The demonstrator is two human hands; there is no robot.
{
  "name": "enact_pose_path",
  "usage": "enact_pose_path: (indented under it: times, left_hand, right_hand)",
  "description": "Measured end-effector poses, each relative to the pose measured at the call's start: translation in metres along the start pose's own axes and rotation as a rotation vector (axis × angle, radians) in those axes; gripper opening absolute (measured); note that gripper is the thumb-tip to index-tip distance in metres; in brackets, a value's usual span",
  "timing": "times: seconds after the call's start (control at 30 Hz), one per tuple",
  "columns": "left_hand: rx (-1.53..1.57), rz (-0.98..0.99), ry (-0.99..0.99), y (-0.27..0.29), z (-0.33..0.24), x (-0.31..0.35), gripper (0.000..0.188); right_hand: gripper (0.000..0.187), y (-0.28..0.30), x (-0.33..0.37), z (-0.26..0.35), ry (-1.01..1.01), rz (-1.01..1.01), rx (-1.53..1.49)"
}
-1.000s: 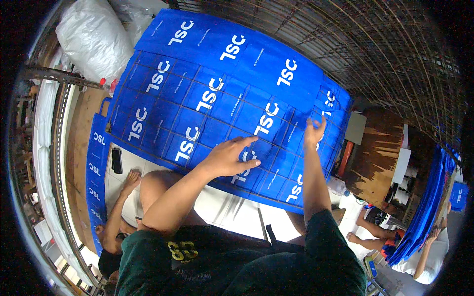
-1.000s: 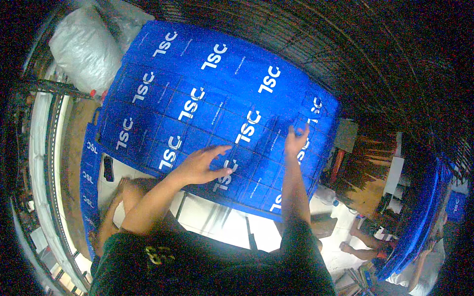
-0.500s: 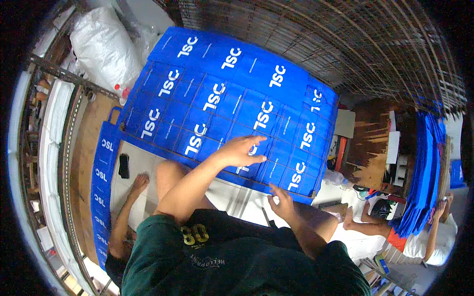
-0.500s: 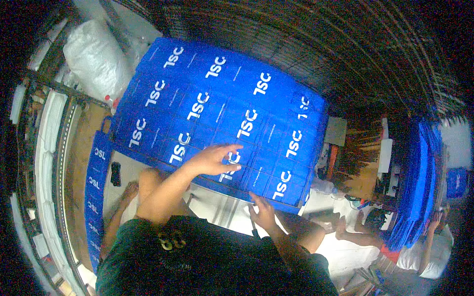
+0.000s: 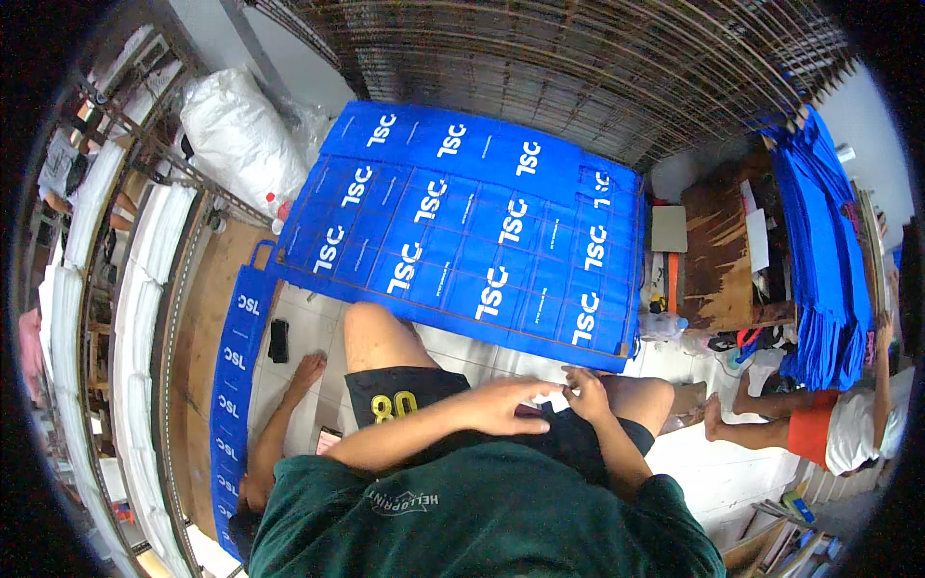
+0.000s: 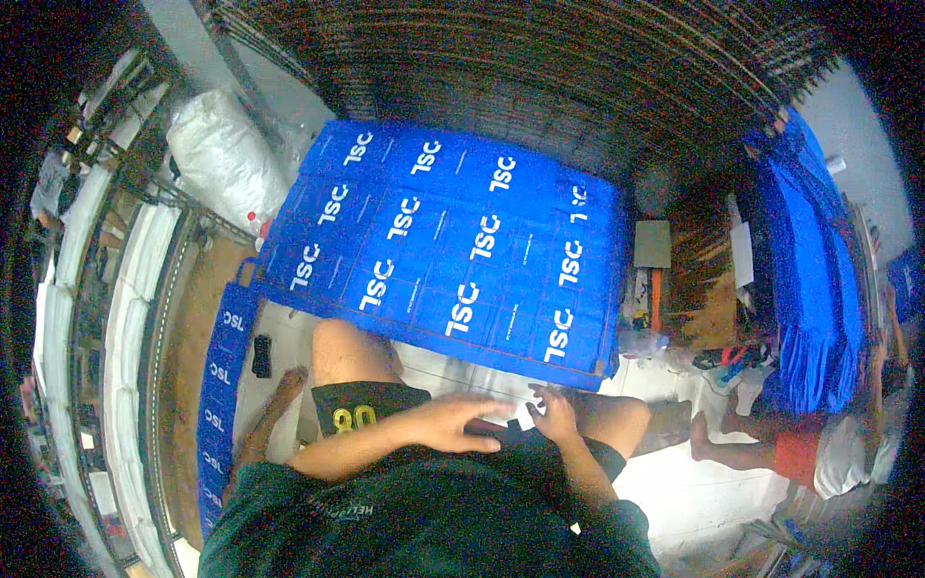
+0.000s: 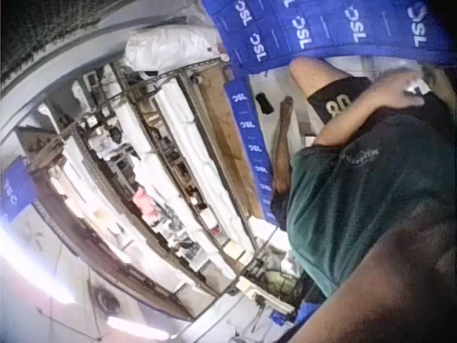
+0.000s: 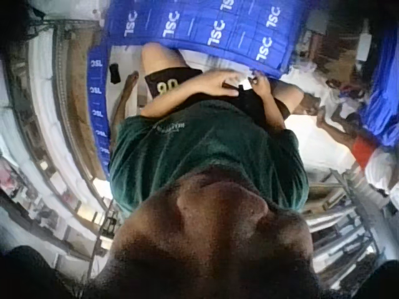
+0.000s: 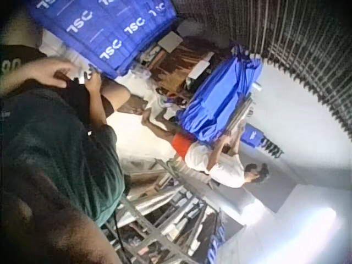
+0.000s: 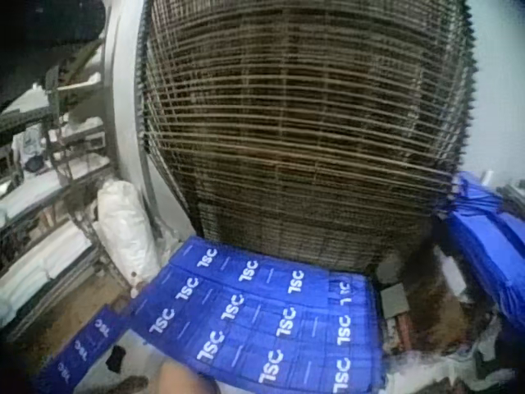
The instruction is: The person folds blue tote bags with 'TSC' branding and stacks them on a table. The person repeatedly picks up a bag, folds it, and places it on a growing pile while a coworker works in the background.
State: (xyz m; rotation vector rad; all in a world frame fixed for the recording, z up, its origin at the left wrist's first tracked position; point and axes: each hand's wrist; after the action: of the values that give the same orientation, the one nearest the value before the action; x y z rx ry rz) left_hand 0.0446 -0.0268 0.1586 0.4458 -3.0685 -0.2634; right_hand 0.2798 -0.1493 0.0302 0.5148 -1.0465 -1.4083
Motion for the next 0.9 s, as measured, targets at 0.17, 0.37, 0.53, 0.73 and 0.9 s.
enact_pose_path:
  times: [0.17,0.37,0.53,0.73,0.9]
  left_hand:
    - [-0.036,-0.182,0.145,-0.067,0.036,0.011,0.053]
    - [-0.254,0.102,0.414,-0.07,0.057,0.016,0.056]
    - [-0.317,0.205,0.508,-0.082,0.092,0.011,0.058]
    - [-0.308,0.203,0.487,-0.081,0.088,0.013,0.058]
    - [-0.287,0.184,0.435,-0.075,0.086,0.006,0.061]
  right_hand:
    - [0.036,-0.004,-0.008,-0.003,0.003,-0.042,-0.055]
    - [0.035,0.003,-0.003,-0.002,0.06,-0.08,-0.123]
    - [0.037,-0.007,0.001,-0.017,0.002,-0.075,-0.156]
    - [0.035,-0.017,0.001,-0.026,-0.037,-0.048,-0.193]
    - [0.038,-0.02,-0.001,-0.033,-0.08,-0.044,-0.222]
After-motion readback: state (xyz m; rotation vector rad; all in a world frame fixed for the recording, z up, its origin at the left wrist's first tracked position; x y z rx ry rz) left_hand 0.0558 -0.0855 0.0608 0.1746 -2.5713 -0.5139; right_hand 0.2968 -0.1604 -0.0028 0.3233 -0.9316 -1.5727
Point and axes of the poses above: each hand's wrist, its own x-axis away from the middle knuckle, its own y-axis out of the back of the hand, z = x × y, and after that the axes turned 9 degrees about x, right-handed
